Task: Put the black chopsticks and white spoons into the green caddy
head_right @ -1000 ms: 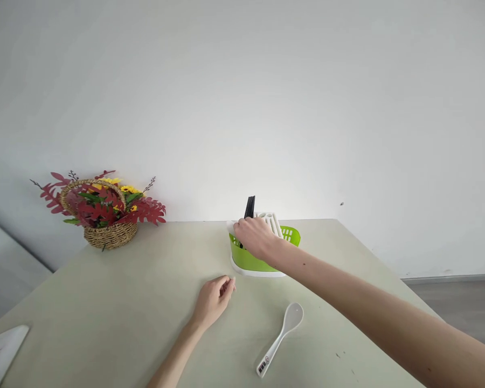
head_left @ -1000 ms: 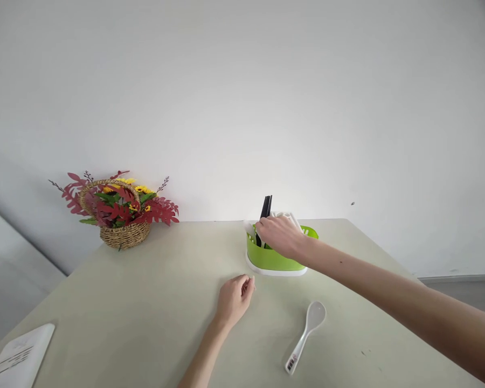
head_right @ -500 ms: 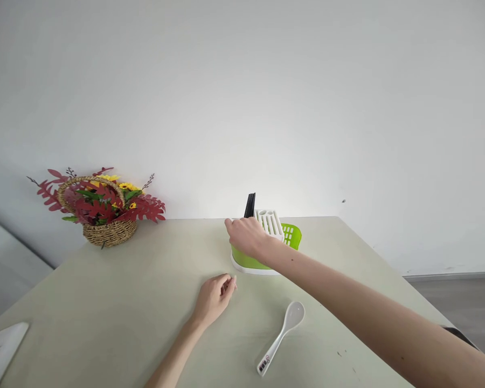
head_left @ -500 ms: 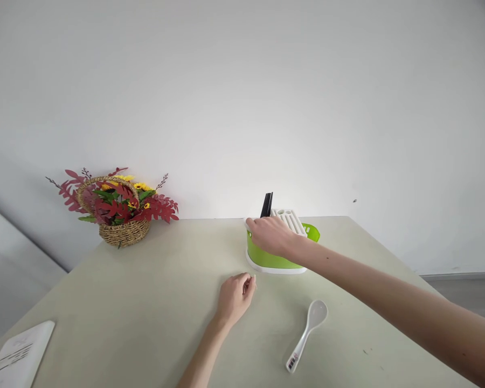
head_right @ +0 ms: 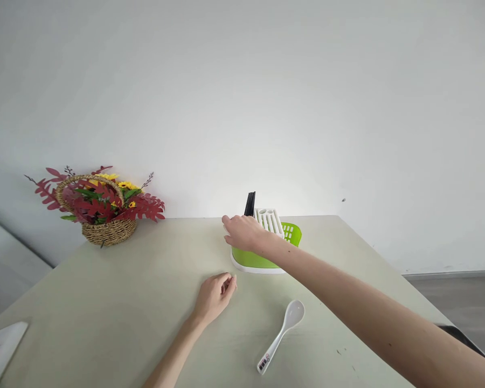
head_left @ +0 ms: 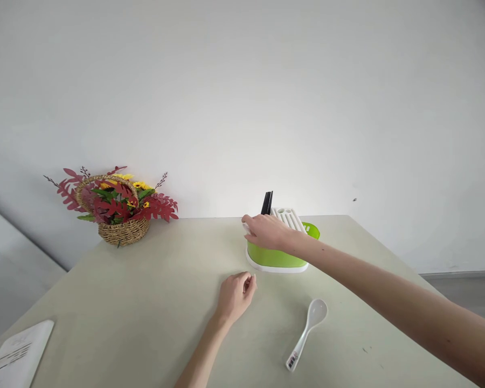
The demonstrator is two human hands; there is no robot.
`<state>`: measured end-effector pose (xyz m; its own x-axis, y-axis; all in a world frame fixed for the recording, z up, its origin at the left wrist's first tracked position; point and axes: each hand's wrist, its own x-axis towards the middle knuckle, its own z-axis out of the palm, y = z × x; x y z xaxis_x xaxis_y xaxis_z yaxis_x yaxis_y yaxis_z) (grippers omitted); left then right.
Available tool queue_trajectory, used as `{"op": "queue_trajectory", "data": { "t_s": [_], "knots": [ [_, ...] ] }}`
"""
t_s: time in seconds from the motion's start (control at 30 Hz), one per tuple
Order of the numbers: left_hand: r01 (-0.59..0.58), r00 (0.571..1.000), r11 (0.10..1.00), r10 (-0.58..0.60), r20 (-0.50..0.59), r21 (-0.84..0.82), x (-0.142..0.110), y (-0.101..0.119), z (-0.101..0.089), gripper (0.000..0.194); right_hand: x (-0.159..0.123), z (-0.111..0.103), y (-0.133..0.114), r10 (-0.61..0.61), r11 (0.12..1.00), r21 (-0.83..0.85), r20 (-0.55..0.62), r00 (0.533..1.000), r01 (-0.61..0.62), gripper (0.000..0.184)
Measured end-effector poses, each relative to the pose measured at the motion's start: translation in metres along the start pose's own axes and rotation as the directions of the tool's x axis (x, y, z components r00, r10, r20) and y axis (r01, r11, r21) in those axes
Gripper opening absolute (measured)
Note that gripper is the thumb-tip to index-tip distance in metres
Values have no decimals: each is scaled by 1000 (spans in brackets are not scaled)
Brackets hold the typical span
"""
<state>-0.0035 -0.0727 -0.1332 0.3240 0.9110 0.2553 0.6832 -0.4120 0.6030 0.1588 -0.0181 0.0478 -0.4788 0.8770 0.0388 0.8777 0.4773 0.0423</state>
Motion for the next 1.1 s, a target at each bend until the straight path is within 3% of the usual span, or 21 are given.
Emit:
{"op": "queue_trajectory", "data": {
  "t_s": [0.2,0.37,0.47,0.6,0.77,0.87,0.97,1.1],
  "knots": [
    [-6,1000,1000,6,-2,10,0,0,-1,41,-24,-3,9,-70,983,164,-89,994,83,49],
    [-11,1000,1000,11,-1,15,0,1,-2,39,-74,-7,15,-280,931,213,-103,954,296,29],
    [-10,1000,1000,10,5,18,0,1,-2,40,-106,8,17,-353,919,173,-43,935,355,28],
    [-2,1000,1000,2,2,22,-2,2,-3,42,-141,52,25,-385,923,56,80,919,382,26],
    [-4,1000,1000,3,7,13,-2,2,-4,41,-181,107,52,-249,964,108,36,968,244,40],
    [-2,1000,1000,2,9,6,-3,3,-5,39,-199,130,62,41,973,227,12,999,-43,45],
    [2,1000,1000,-2,6,1,-3,4,-6,39,-205,146,65,279,893,343,90,956,-293,46],
    [5,1000,1000,-5,-1,-7,-4,5,-7,41,-200,157,65,338,731,528,269,902,-431,37]
  ]
}}
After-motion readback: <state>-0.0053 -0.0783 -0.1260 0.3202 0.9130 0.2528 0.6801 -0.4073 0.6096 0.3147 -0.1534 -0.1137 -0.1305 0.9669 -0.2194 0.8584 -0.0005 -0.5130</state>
